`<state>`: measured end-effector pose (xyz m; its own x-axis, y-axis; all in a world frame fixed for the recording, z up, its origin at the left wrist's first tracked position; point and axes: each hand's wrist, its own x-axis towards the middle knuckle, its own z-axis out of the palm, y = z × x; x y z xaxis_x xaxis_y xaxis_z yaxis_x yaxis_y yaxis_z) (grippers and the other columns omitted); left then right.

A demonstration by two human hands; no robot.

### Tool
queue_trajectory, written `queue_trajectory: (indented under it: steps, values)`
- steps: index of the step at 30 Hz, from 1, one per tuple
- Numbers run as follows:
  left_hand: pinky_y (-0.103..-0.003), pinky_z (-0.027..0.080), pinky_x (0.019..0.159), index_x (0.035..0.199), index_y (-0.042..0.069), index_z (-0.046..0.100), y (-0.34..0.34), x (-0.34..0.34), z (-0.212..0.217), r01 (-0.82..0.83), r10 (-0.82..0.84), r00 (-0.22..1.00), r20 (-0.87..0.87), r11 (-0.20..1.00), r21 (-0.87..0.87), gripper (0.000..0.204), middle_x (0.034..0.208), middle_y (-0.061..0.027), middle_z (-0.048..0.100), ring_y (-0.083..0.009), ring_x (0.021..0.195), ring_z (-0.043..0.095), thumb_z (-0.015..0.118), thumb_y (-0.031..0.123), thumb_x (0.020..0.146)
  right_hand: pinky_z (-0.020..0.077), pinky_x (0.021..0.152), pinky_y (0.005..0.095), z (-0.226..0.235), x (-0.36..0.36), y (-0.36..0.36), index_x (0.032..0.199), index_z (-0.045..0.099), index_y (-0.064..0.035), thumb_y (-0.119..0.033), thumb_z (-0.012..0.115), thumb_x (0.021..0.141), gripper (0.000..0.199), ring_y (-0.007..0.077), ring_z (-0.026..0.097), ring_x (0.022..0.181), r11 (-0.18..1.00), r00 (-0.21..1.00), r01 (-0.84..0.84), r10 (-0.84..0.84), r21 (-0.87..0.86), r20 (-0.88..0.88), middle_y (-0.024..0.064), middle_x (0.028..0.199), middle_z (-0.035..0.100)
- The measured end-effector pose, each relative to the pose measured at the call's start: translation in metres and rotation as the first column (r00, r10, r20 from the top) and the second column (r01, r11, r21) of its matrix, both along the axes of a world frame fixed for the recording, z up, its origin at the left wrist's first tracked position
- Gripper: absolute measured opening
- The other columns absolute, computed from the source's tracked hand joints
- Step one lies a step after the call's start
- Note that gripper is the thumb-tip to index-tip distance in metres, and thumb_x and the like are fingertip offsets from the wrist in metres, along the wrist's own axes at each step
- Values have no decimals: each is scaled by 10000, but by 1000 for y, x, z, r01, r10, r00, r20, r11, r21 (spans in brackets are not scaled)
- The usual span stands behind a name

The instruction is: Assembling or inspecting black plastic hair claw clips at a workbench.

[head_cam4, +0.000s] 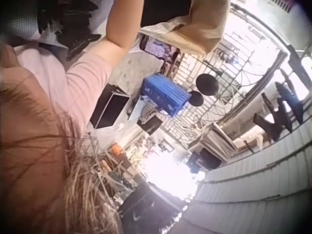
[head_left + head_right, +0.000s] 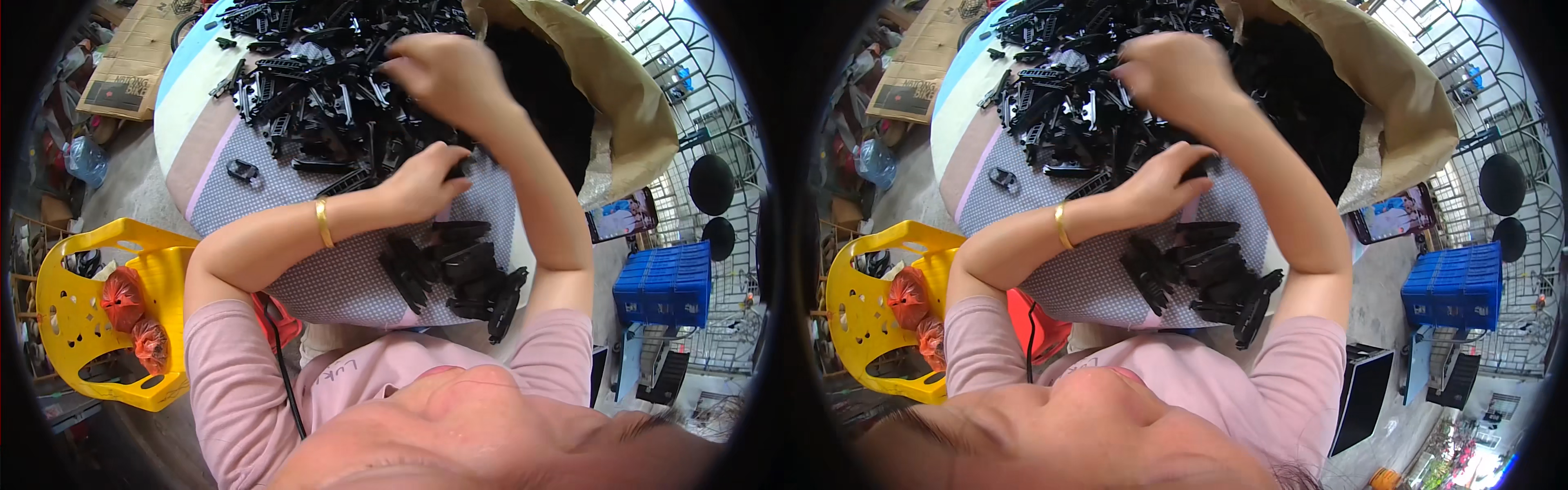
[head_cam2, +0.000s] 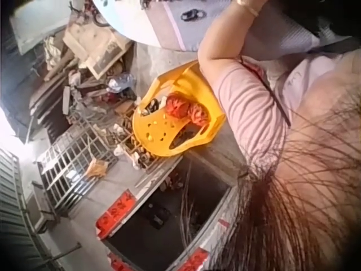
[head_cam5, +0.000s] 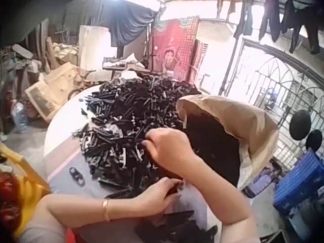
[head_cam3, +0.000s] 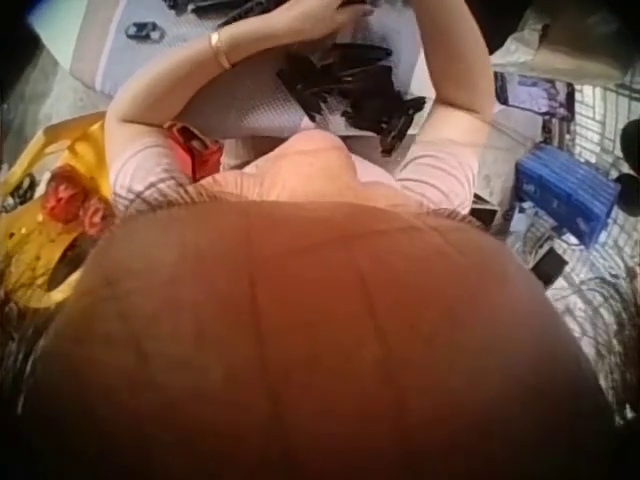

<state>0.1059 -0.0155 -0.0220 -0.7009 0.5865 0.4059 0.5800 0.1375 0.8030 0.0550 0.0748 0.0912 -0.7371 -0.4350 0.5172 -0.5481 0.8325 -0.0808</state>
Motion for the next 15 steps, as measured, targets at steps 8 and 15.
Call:
queue_trajectory:
  steps: [8,15]
  values:
    - [-282,496,834,1291,9,448,-4,-3,26,96,-188,733,654,980,174,498,1010,-74,595,-135,931,584,655,118,852,498,767,386,-59,22,148,956,676,-8,-284,689,745,348,322,631,834,905,865,407,-426,129,265,155,935,661]
    - [-289,493,834,1159,-22,489,-6,-4,28,37,-49,845,533,999,34,496,954,-79,617,-148,894,600,746,158,776,500,698,284,-64,43,143,1001,649,26,-142,636,813,252,187,636,738,848,962,271,-256,-456,96,113,875,671]
